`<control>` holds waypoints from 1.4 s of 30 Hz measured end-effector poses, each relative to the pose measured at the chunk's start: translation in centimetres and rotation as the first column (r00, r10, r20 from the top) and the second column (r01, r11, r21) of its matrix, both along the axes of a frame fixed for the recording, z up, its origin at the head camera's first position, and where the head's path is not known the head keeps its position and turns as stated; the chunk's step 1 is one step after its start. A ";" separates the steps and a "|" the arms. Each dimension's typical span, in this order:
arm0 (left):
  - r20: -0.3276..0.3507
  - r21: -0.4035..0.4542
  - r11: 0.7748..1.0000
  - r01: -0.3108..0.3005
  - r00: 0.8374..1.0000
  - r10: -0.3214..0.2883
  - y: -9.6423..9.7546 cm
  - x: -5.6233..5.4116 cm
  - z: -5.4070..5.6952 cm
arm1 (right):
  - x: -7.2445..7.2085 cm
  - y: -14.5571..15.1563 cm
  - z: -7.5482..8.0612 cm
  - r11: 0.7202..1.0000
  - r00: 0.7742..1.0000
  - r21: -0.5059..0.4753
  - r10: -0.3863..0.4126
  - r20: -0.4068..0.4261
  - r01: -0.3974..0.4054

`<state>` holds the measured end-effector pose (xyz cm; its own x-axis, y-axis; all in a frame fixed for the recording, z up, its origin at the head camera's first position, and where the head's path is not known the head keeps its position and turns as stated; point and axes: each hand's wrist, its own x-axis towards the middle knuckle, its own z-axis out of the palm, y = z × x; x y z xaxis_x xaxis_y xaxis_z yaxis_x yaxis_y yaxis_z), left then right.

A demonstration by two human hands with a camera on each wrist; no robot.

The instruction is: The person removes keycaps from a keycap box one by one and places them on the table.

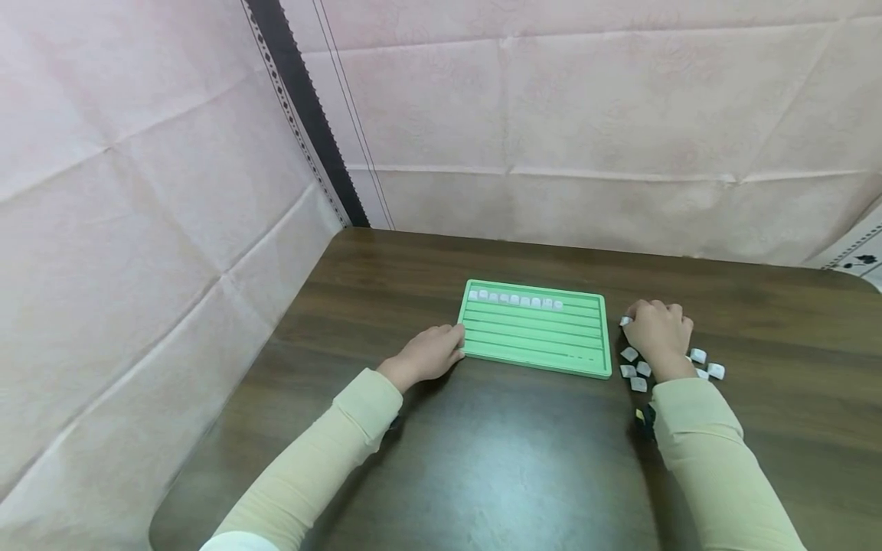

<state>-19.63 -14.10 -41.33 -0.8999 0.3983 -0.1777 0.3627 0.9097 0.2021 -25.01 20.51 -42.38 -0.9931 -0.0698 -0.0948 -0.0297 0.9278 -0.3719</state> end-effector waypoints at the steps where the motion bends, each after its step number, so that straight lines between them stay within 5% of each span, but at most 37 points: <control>1: -0.001 0.001 1.000 0.000 1.000 0.000 0.0 0.0 0.0 | 0.0 0.0 0.0 1.000 1.000 0.002 0.000 0.003 0.000; 27: -0.003 -0.007 1.000 -0.010 1.000 0.010 0.0 0.0 0.0 | -1.0 -4.0 2.0 0.985 0.989 -0.092 0.143 -0.029 -0.145; 42: -0.007 -0.009 1.000 -0.017 1.000 0.017 0.1 0.1 0.1 | -2.1 -8.3 1.5 0.969 0.973 -0.097 0.228 0.018 -0.225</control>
